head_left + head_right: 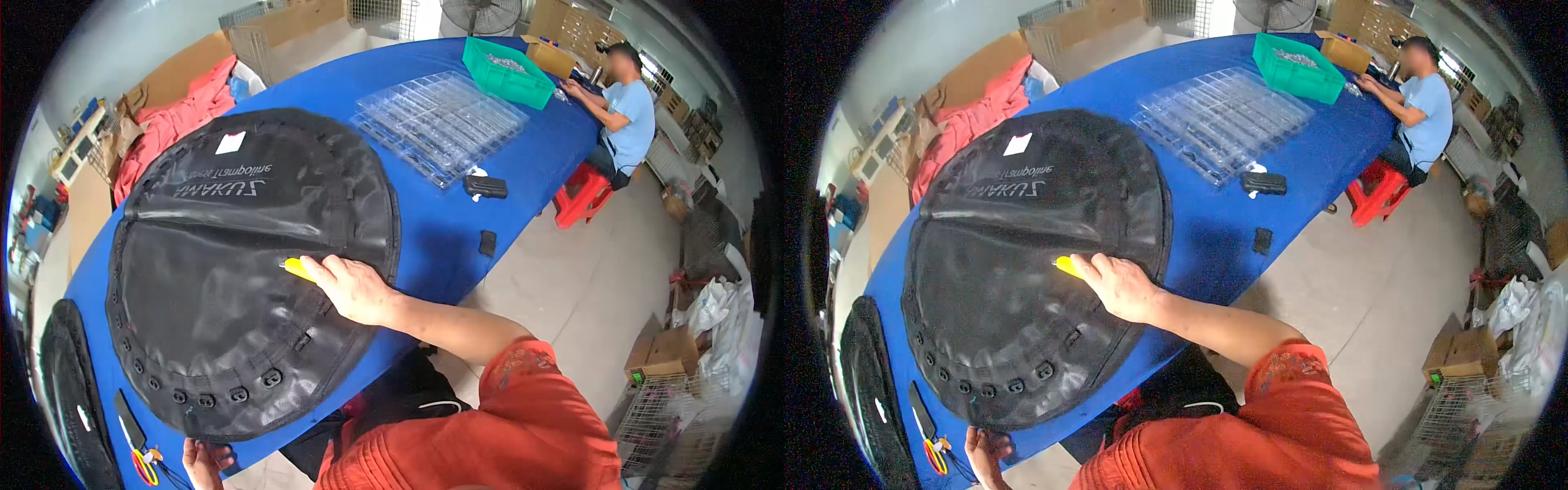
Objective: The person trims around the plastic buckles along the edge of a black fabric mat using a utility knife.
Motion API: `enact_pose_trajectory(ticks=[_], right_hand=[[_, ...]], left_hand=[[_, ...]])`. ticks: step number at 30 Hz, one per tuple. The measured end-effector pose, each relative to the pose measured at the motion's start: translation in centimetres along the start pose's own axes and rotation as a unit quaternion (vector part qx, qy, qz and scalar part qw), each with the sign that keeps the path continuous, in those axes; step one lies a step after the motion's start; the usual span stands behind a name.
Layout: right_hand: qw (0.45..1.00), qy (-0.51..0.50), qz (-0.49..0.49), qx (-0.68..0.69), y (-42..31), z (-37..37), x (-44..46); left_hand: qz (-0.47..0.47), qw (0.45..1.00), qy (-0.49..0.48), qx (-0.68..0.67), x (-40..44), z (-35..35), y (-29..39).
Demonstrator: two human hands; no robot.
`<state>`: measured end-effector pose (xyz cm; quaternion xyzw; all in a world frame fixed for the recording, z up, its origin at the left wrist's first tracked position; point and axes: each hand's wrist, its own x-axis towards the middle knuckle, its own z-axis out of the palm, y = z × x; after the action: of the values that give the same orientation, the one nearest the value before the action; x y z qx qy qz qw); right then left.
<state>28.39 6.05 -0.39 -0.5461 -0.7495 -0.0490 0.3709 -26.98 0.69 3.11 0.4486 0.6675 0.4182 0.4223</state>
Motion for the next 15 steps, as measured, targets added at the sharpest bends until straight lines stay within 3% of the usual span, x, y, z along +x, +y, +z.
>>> enact_pose_trajectory(ticks=[2,3,4,6,7,8,11,13,15], right_hand=[[1.0,-0.002,-0.003,0.004,-0.3,0.2,0.1],[1.0,0.007,0.0,-0.004,-0.5,0.2,0.1],[1.0,0.017,0.003,-0.012,-0.6,0.2,0.2],[1.0,0.026,-0.005,-0.01,-0.6,0.3,0.2],[0.999,0.043,-0.012,-0.007,-0.6,0.3,0.3],[0.999,0.043,-0.01,-0.007,-0.6,0.3,0.3],[0.999,0.041,-0.004,-0.006,-0.7,0.3,0.3],[0.999,0.046,-0.009,-0.006,-0.7,0.4,0.4],[0.999,0.045,-0.01,-0.01,-0.7,0.4,0.4]], left_hand=[[0.003,1.0,0.004,0.006,-2.0,1.2,1.6],[-0.009,0.998,0.05,0.032,-3.0,3.4,3.6],[-0.013,0.998,0.052,0.029,-1.0,1.7,0.9],[0.086,0.955,0.144,0.244,4.8,-2.9,-6.0],[0.182,0.921,0.163,0.305,4.3,-2.0,-5.5],[0.183,0.921,0.161,0.305,4.1,-1.5,-4.7],[0.109,0.955,0.093,0.261,2.6,-0.2,-1.1],[-0.016,0.994,0.063,0.093,0.5,2.1,2.0],[-0.01,0.993,0.079,0.088,1.2,1.9,0.6]])
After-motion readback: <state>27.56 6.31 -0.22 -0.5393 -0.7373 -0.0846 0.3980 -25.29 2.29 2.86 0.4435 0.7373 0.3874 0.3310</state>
